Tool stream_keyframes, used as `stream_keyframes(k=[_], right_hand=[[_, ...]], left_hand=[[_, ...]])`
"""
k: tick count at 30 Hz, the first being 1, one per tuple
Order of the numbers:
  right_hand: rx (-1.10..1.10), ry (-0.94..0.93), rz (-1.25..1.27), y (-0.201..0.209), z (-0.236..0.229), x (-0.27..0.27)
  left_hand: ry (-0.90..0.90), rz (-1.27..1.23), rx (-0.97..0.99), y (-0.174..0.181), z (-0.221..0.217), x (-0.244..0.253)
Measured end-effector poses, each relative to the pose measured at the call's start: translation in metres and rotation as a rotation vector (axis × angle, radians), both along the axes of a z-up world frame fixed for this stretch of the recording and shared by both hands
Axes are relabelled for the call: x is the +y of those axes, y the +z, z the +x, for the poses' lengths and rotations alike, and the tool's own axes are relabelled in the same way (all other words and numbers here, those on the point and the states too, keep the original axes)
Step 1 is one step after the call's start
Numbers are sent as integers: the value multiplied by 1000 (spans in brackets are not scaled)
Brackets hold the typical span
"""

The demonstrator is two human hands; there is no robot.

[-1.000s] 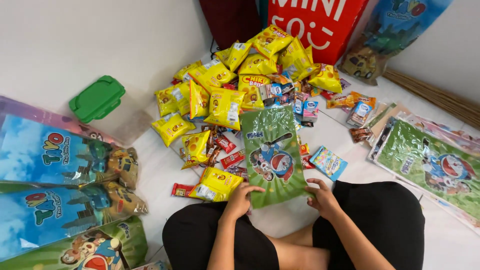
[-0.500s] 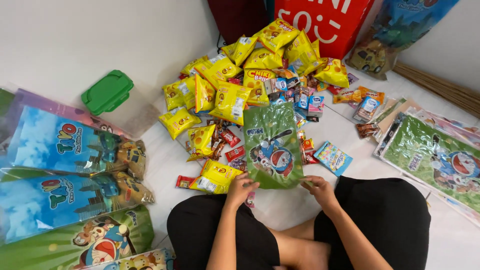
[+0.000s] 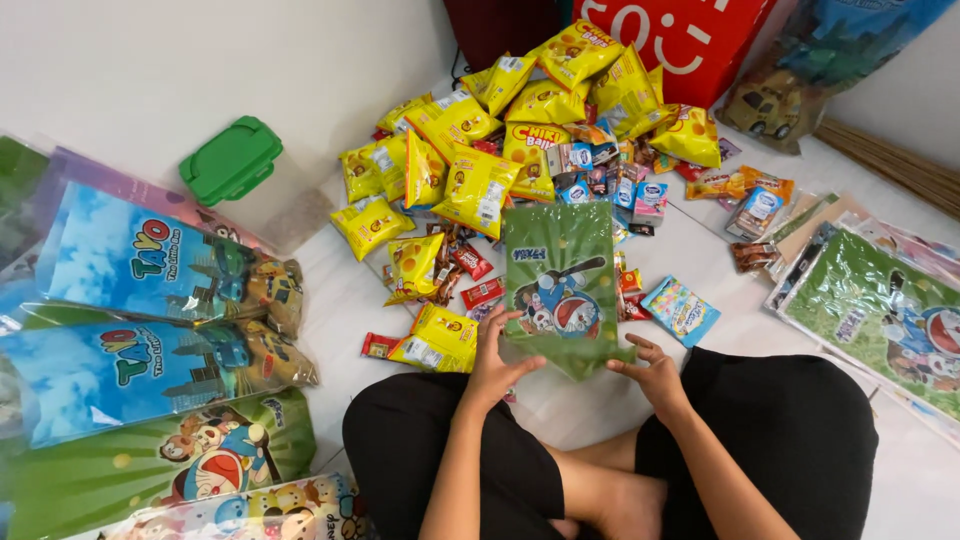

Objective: Packing various snack items into decorative plastic bags

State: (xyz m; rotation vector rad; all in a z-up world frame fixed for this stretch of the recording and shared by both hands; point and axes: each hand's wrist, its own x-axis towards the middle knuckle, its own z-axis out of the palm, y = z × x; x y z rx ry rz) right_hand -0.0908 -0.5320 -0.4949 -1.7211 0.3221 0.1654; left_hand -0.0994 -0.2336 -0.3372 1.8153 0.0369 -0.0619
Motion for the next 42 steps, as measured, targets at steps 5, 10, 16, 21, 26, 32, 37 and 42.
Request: stream_keyframes(k=[5, 10, 16, 21, 26, 32, 37, 42], right_hand=[[-39, 36, -65, 10, -3, 6], [-46, 48, -98, 10, -5, 7], [15, 30, -100, 19, -4, 10], [29, 37, -75, 36, -5, 18], [65, 54, -42, 33, -2, 18], [-8, 158, 102, 33, 17, 18], [-82, 170, -182, 46, 57, 9], [-306, 58, -618, 50, 139, -16]], left_hand=[[12, 141, -345, -6, -9, -9], [-216, 644, -556, -5, -15, -10], [-217, 473, -623, 3, -11, -9], [-247, 566, -485, -38, -12, -5], [-276, 622, -70, -32, -14, -2], [-212, 665, -122, -14, -13, -2], [-200, 609, -51, -11, -12, -4], [-220, 564, -76, -8, -9, -7]])
